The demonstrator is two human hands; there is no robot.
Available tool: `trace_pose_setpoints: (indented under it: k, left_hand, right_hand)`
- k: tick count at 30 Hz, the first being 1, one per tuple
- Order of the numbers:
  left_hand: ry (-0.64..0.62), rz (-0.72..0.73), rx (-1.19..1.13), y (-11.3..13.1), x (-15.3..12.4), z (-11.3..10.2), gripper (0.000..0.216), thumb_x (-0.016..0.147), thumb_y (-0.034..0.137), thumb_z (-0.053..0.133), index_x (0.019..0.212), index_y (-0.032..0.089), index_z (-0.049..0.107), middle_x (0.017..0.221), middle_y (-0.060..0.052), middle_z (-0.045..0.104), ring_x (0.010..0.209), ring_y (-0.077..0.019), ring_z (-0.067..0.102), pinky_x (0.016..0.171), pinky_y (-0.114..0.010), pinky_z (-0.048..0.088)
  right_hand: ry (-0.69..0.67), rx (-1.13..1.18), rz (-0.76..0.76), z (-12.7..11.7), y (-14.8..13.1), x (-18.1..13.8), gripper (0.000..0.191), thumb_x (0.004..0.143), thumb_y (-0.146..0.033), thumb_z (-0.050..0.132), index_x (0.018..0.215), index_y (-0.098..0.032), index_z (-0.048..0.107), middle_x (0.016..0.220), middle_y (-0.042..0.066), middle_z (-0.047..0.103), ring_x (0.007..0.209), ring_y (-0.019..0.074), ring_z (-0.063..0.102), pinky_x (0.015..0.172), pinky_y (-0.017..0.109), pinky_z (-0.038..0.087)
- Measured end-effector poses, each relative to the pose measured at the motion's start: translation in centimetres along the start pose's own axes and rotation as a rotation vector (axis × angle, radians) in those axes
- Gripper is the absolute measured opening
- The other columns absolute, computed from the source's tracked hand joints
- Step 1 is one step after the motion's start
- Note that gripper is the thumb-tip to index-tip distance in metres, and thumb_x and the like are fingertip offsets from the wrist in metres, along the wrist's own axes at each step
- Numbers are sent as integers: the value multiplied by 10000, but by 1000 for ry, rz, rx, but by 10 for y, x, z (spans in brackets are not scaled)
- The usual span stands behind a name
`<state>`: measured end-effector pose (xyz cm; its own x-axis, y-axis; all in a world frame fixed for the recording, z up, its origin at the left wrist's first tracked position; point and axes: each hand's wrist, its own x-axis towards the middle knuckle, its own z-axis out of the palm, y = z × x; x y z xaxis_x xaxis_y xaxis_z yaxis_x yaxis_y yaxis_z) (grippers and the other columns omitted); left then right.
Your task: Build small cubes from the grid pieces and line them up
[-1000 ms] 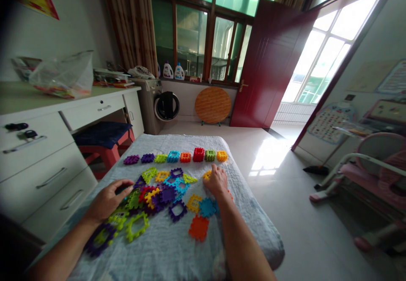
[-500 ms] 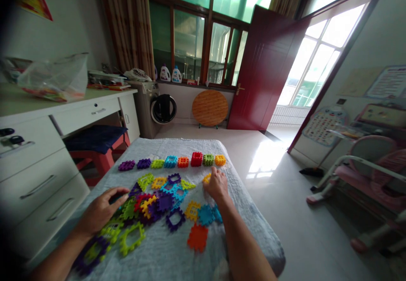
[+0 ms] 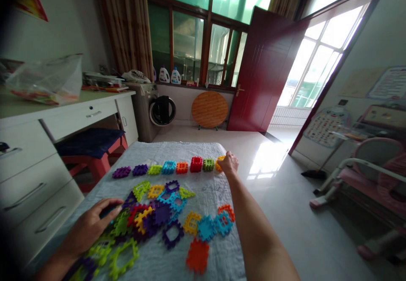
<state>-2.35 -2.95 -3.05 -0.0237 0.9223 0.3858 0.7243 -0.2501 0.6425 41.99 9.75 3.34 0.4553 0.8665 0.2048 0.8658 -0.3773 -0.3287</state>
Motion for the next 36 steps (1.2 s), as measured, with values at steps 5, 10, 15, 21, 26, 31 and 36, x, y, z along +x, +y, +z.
trace_pose_setpoints:
  k: [5,10,15,21,26,31,36]
  left_hand:
    - [-18,-9,-1,0,0,0,359,739,530,540,877,226,672,964,-56,696,939,-244,644,865,-334,514]
    - [-17,-21,-1,2,0,-1,351,726,532,547,859,233,674,939,-46,699,917,-244,651,855,-333,519]
    - [-11,-33,-1,1,0,-1,356,722,533,549,873,234,671,959,-45,698,932,-240,647,859,-326,517]
    - [-14,-17,-2,2,0,-1,352,731,526,544,868,226,668,947,-41,699,918,-232,649,863,-314,510]
    - [-30,-3,14,2,0,-1,342,743,510,543,874,220,668,954,-45,692,937,-228,640,873,-309,496]
    - [-58,2,9,5,-1,-3,330,773,491,533,905,217,661,971,-41,682,957,-219,628,886,-308,481]
    - [-62,3,-29,10,-1,-5,337,787,493,527,911,207,656,982,-42,675,971,-216,618,906,-314,467]
  right_hand:
    - [-20,-44,-3,9,-5,3,517,689,-434,610,1126,-165,550,1029,134,627,957,267,590,753,331,429]
    - [-26,-84,-22,16,-6,1,465,710,-449,603,1075,-162,596,1032,153,624,964,281,585,779,356,422]
    - [-4,-21,-21,9,-2,1,479,752,-522,555,1082,-179,612,1054,139,617,970,271,580,811,365,417]
    - [84,197,-22,-12,14,-17,385,800,-451,519,1038,-167,622,1038,108,633,959,220,578,824,309,419]
    - [-147,335,-226,-14,2,-69,253,788,-331,532,965,-192,648,885,27,671,773,159,605,688,247,437]
    - [-400,253,-671,1,-35,-128,274,775,-194,545,1026,-201,655,1001,37,684,894,166,606,788,242,431]
    - [-335,219,-687,22,-59,-149,466,819,-295,560,1267,-174,515,1261,110,566,1167,248,480,959,352,357]
